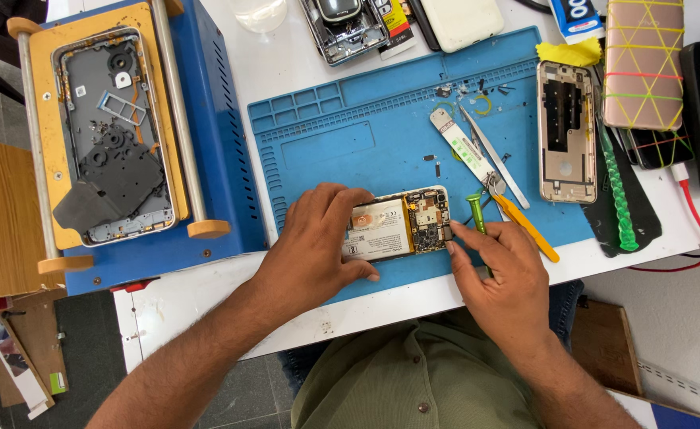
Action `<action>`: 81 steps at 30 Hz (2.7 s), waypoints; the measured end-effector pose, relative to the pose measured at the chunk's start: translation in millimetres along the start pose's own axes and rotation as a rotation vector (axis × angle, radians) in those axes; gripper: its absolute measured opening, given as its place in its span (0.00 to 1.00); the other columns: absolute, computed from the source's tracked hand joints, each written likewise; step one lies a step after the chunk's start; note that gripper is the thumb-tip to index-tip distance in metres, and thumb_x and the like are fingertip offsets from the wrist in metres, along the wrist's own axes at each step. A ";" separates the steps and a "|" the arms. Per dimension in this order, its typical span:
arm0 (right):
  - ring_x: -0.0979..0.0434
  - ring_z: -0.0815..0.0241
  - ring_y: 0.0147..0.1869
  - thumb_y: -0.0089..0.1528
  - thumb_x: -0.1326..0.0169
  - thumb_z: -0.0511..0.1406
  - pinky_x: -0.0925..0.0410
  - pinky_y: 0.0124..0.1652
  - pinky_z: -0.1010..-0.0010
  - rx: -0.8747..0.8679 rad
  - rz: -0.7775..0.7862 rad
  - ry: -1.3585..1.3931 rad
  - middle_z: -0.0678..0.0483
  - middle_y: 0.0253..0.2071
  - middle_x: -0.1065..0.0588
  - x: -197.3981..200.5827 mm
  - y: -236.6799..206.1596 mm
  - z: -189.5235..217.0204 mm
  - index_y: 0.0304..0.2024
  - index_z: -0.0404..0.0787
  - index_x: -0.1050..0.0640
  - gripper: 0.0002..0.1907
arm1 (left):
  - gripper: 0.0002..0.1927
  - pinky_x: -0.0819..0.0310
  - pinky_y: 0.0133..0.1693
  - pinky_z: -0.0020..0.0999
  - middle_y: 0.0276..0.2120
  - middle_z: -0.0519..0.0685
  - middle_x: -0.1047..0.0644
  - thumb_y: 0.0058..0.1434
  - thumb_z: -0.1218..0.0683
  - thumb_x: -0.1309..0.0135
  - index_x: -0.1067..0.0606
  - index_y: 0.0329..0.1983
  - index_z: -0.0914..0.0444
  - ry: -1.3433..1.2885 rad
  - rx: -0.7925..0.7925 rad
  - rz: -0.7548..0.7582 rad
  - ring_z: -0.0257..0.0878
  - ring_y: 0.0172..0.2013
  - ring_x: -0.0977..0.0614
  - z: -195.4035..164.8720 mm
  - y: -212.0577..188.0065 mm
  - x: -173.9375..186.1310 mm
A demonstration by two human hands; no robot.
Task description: The person works at a repair bench on a disassembled smartphone, using a green screwdriver to unscrew and pry components from the phone body. They lift out the battery, set the midframe aside, and continue manipulating small internal parts and connectors on the mat.
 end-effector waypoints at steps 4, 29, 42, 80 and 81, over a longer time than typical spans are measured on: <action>0.27 0.63 0.38 0.60 0.35 0.32 0.33 0.34 0.73 -0.022 0.002 0.057 0.53 0.37 0.27 1.1 -0.4 -0.6 0.50 0.39 0.17 0.15 | 0.49 0.35 0.60 0.51 0.55 0.55 0.35 0.42 0.42 0.25 0.37 0.64 0.60 -0.001 -0.008 -0.006 0.50 0.58 0.32 -0.3 0.0 0.5; 0.22 0.65 0.37 0.62 0.37 0.35 0.30 0.33 0.73 -0.221 0.030 0.078 0.53 0.39 0.23 -2.4 8.8 12.3 0.46 0.39 0.17 0.11 | 0.50 0.35 0.60 0.52 0.56 0.55 0.35 0.42 0.42 0.25 0.37 0.64 0.59 0.003 -0.003 -0.008 0.51 0.59 0.33 0.8 0.9 0.3; 0.21 0.62 0.42 0.63 0.36 0.34 0.28 0.42 0.71 -0.135 -0.051 0.145 0.52 0.42 0.22 2.7 16.0 16.6 0.44 0.37 0.20 0.09 | 0.49 0.34 0.61 0.50 0.56 0.54 0.34 0.42 0.42 0.25 0.37 0.65 0.58 -0.016 0.015 0.007 0.49 0.58 0.31 1.8 -0.5 0.3; 0.23 0.74 0.35 0.62 0.39 0.31 0.30 0.33 0.82 -0.545 0.251 0.638 0.57 0.34 0.19 -10.4 64.0 -17.9 0.45 0.35 0.18 0.09 | 0.49 0.35 0.60 0.52 0.55 0.55 0.34 0.43 0.42 0.26 0.37 0.64 0.59 -0.001 -0.018 -0.022 0.51 0.59 0.32 -0.5 -0.3 0.9; 0.23 0.73 0.35 0.62 0.39 0.30 0.30 0.32 0.82 -0.555 0.253 0.647 0.56 0.35 0.19 -10.8 63.9 -18.8 0.45 0.35 0.18 0.09 | 0.49 0.35 0.60 0.52 0.56 0.55 0.34 0.43 0.42 0.25 0.37 0.64 0.59 -0.006 -0.016 -0.023 0.51 0.59 0.32 -0.2 -0.2 1.1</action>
Point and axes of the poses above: each hand's wrist, its own y-axis towards the middle knuckle, its own x-axis out of the back of the hand, z = x × y, the point moved 3 cm from there along y, towards the middle knuckle
